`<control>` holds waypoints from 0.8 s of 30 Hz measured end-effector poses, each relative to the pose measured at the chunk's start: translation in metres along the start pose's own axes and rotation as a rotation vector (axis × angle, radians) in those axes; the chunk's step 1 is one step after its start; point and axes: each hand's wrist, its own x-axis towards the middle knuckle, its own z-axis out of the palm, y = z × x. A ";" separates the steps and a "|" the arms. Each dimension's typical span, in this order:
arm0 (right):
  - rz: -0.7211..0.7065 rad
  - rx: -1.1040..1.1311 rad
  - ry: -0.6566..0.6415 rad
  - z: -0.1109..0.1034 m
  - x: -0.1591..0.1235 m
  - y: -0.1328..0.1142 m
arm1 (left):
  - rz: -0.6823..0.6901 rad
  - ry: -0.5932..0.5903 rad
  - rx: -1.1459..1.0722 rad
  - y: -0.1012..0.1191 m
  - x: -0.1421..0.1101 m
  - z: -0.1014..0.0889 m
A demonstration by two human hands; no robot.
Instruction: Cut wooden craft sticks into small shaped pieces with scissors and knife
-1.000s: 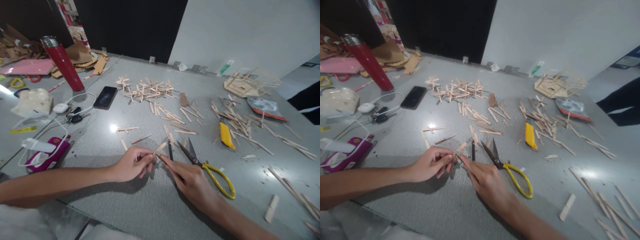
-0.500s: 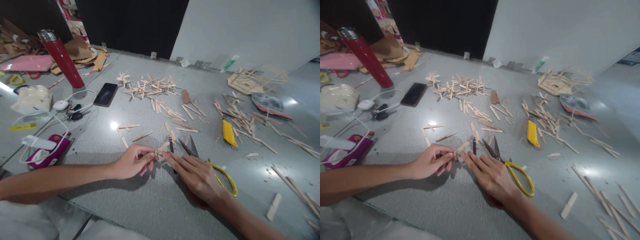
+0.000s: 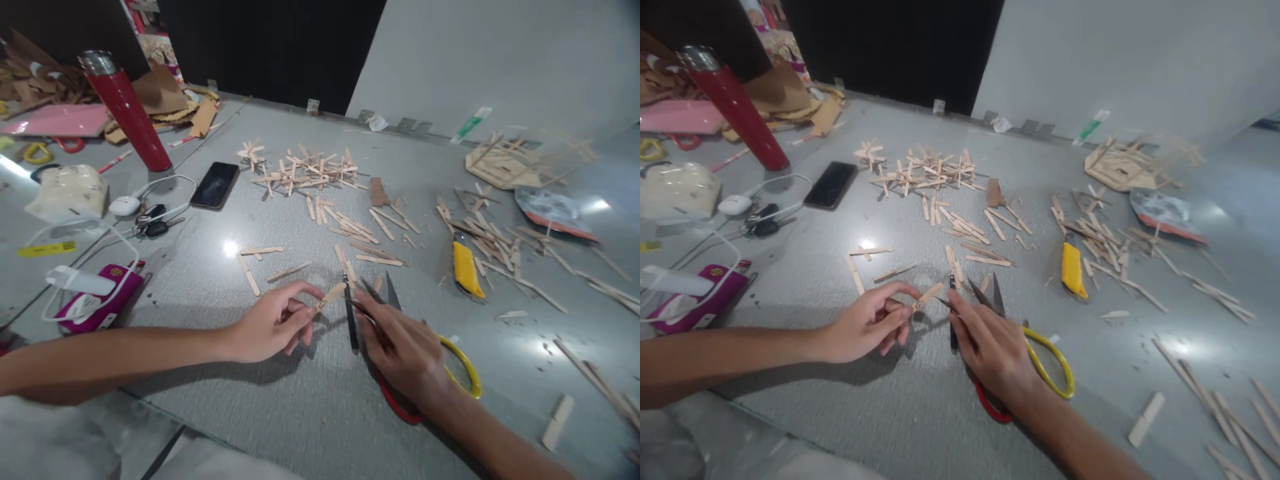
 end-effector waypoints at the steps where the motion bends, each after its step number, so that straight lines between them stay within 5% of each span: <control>1: 0.143 0.075 0.017 0.000 0.002 -0.004 | 0.010 -0.013 0.013 0.000 -0.001 0.000; 4: 0.517 0.410 -0.044 -0.002 0.010 -0.017 | 0.041 -0.065 0.085 0.002 -0.002 0.000; 6: 0.617 0.579 -0.095 -0.003 0.014 -0.025 | 0.057 -0.082 0.137 0.004 -0.002 0.000; 14: 0.692 0.687 -0.081 -0.003 0.010 -0.041 | 0.060 0.022 0.142 0.003 0.001 0.007; 24: 0.906 0.911 -0.003 0.004 0.008 -0.037 | 0.066 -0.026 0.111 0.003 -0.001 0.003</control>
